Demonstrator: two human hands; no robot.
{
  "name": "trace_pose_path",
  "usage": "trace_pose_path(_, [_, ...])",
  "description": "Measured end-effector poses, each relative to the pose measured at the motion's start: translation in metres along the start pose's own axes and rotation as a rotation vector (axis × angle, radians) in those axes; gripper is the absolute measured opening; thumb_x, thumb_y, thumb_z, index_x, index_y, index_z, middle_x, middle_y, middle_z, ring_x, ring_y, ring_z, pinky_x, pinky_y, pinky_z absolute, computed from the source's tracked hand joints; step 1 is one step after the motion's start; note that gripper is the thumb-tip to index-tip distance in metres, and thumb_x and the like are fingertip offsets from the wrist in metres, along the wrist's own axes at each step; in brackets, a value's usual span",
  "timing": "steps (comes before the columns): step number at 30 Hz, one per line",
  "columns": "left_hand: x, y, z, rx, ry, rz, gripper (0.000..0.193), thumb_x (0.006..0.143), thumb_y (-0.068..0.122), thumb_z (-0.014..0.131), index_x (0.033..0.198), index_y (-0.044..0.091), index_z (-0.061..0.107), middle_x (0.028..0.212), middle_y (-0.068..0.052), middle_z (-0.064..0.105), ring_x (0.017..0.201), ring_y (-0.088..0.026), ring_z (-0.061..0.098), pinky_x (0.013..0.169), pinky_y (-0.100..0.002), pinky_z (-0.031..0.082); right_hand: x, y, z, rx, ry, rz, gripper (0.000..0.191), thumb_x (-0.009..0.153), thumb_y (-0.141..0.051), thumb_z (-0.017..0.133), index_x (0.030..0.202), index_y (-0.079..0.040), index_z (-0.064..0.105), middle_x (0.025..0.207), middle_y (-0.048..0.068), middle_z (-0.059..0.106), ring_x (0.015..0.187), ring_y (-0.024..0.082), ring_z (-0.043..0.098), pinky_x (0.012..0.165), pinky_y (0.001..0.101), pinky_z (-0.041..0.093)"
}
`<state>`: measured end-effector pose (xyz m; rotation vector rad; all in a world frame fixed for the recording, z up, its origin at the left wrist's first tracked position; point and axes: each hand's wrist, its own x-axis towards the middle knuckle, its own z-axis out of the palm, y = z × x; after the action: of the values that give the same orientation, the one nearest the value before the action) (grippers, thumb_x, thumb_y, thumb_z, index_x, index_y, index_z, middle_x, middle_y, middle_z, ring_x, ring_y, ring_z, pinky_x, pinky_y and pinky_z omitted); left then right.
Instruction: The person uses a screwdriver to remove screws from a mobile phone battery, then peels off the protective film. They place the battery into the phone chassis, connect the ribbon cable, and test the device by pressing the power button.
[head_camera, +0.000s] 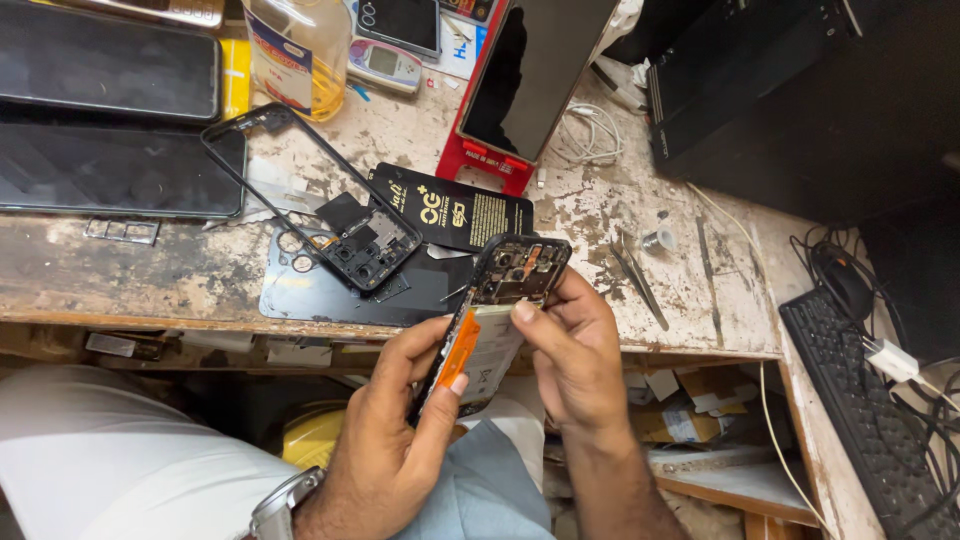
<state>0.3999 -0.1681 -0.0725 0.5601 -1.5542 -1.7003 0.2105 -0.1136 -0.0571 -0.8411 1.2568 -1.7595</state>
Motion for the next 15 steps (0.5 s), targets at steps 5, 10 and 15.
trace_pose_path(5, [-0.001,0.0,-0.004,-0.007,-0.056,0.04,0.045,0.098,0.002,0.058,0.141,-0.002,0.046,0.128,-0.019,0.074,0.123,-0.022,0.07,0.102,-0.033,0.052,0.01,-0.011,-0.022,0.139,-0.14,0.235,0.031,0.09,0.003,0.071,0.121,0.001,0.067,0.115,0.012,0.074,0.106,0.021,0.069,0.101,0.0393,0.053])
trace_pose_path(10, [-0.004,-0.005,-0.01,0.032,-0.081,0.056,0.045,0.097,0.001,0.059,0.14,-0.002,0.047,0.126,-0.019,0.075,0.122,-0.023,0.072,0.1,-0.033,0.053,0.005,-0.009,-0.029,0.126,-0.125,0.21,0.031,0.088,0.005,0.073,0.118,0.002,0.07,0.114,0.011,0.075,0.106,0.02,0.069,0.101,0.0368,0.053])
trace_pose_path(15, [-0.007,-0.009,-0.011,0.074,-0.053,0.074,0.046,0.096,0.001,0.059,0.14,-0.002,0.047,0.125,-0.019,0.075,0.121,-0.023,0.073,0.101,-0.033,0.053,0.003,-0.003,-0.021,0.103,-0.103,0.168,0.029,0.089,0.004,0.074,0.118,0.002,0.069,0.114,0.011,0.074,0.106,0.019,0.068,0.1,0.0351,0.052])
